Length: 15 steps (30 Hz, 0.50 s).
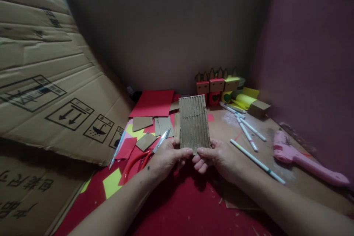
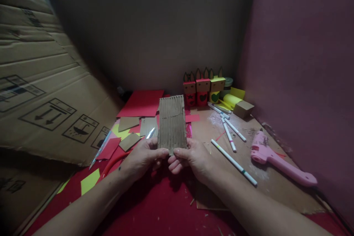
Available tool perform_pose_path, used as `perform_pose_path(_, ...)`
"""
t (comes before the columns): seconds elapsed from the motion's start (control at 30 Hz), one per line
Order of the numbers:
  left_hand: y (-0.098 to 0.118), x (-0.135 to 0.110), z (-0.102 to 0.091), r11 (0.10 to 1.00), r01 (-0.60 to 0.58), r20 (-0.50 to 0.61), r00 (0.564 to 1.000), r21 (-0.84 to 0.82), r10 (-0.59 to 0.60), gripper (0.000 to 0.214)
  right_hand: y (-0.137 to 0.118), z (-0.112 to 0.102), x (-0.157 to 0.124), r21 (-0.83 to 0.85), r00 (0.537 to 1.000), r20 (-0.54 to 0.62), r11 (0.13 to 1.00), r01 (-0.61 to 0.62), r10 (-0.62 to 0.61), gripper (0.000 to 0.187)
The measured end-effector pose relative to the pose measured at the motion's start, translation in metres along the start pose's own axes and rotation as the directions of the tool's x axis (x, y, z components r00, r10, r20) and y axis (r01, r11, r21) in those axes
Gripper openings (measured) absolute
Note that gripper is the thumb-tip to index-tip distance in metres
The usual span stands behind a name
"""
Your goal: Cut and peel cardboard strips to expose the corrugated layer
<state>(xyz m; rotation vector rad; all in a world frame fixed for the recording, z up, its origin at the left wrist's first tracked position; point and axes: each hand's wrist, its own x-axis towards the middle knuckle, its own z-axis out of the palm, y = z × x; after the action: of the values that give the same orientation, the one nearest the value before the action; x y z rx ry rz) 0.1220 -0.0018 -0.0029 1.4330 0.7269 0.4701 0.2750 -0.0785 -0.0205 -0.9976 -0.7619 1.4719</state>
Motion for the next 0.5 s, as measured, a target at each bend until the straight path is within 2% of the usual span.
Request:
perform_pose_path(0.17,0.0049,-0.0035,0.0045,0.999,-0.037,0.031,0.999,-0.024,0.037,0.012,-0.0066,0.0003,-0.0027,-0.08,0.999,0.047,0.997,0.001,0.002,0.022)
perform_pose_path(0.3,0.0066,-0.0054,0.0047,0.999,0.022,0.105,0.994,0.049,-0.027,0.015,-0.0087,0.0029,-0.0037,-0.078,0.995,-0.02,0.992,0.097,-0.099,0.024)
perform_pose_path(0.37,0.006,-0.006,0.0032,0.997,0.031,0.094,0.995,0.077,-0.038,0.018,-0.0073,0.0033,-0.0033,-0.031,0.991,-0.057,0.992,0.122,-0.124,0.025)
perform_pose_path(0.5,0.0057,-0.0031,0.0038,0.987,-0.015,0.019,1.0,0.162,0.012,0.027,-0.0048,0.0035,-0.0031,-0.004,0.991,-0.093,0.996,0.093,-0.093,0.026)
